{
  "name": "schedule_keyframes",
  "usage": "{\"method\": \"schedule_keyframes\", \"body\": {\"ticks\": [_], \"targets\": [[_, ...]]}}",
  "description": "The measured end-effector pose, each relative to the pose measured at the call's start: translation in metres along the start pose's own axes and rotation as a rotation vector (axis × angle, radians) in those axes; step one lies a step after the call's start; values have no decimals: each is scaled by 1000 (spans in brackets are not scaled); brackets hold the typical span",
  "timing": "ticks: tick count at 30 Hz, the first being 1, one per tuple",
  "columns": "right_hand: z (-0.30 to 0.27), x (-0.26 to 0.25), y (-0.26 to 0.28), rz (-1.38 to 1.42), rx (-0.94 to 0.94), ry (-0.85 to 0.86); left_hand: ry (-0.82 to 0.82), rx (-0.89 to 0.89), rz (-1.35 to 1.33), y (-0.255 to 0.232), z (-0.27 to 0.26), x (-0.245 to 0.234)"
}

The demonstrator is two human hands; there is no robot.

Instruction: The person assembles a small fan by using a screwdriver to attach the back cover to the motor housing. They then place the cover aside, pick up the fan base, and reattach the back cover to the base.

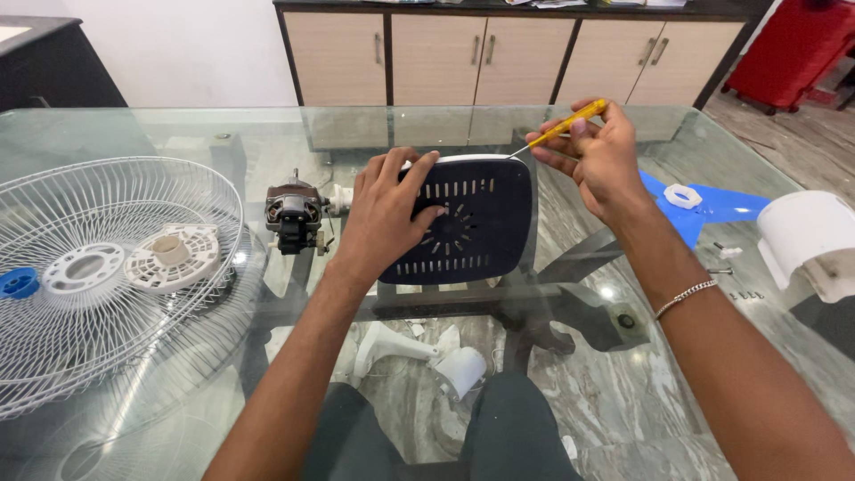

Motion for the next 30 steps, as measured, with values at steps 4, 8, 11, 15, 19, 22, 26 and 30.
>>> {"method": "schedule_keyframes", "body": {"ticks": [4, 8, 11, 15, 19, 22, 26, 30], "targets": [[-6, -23, -17, 122, 29, -79, -11, 3, -2, -1, 0, -2], [-20, -39, -37, 200, 22, -142, -9, 8, 22, -3, -1, -2], [-34, -47, -51, 256, 31, -196, -14, 20, 37, -4, 0, -2], [-54, -51, -65, 340, -9, -215, -1, 10, 37, -4, -1, -2], [-73, -53, -74, 335, -3, -247, -12, 28, 48, -4, -1, -3], [-84, -52, -76, 337, 0, -254, -19, 37, 76, -6, -2, -1], [-91, -49, -73, 334, 7, -270, -59, 62, 109, -13, -4, 5], [-80, -44, -58, 210, -22, -199, -61, 29, 103, -12, -6, 8]]}}
Point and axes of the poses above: each hand's wrist, its own z-axis towards the middle knuckle, its own x-axis out of the palm, y = z × x, the point moved 5 cm from there along z, towards the middle knuckle, and after that the axes turned 10 degrees about -x, right-handed, at the moved point
